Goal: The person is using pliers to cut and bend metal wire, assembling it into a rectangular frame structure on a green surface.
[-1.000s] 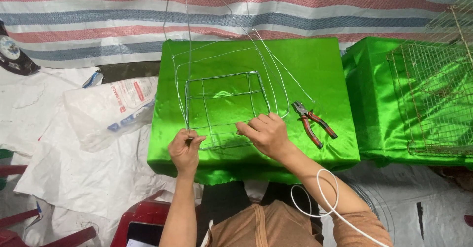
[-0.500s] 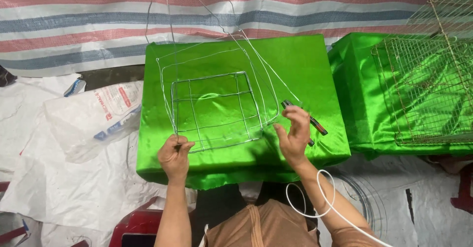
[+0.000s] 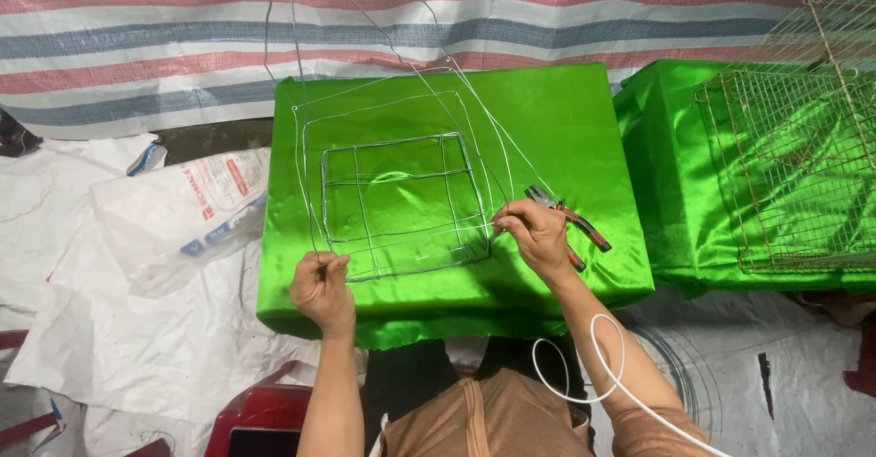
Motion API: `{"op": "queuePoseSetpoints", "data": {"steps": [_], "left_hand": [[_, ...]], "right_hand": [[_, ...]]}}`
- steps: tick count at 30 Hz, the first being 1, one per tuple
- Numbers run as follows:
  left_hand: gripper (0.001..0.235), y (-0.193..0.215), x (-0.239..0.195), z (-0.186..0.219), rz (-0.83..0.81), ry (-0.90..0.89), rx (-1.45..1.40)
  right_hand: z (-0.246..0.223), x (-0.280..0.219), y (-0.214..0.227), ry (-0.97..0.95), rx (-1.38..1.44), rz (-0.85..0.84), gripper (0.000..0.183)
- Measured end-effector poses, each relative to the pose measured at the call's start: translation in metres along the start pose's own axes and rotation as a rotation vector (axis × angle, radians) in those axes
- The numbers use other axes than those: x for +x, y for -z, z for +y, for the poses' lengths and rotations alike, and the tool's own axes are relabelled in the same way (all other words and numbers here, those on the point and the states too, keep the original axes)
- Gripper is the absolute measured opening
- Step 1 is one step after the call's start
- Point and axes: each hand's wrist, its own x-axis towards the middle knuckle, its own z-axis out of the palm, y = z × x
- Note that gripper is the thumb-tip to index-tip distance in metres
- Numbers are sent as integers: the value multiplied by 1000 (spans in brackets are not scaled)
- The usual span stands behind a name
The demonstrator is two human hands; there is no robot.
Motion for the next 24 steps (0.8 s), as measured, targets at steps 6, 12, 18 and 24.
{"op": "queuePoseSetpoints", "data": {"steps": [6,12,18,24], "left_hand": [[13,-5,-6,-4,106,33,84],[11,-9,-1,10,154,89,90],[6,-7,-1,6,168,107,111],[10,0,-3,-1,156,132,62]], "right_hand": [[-7,2,-4,59,-44,24,18],[0,-4,-8,56,-53,35,16],[-1,-5,-10,48,-76,26,17],[-9,-4,-9,33,-92,32,17]]}}
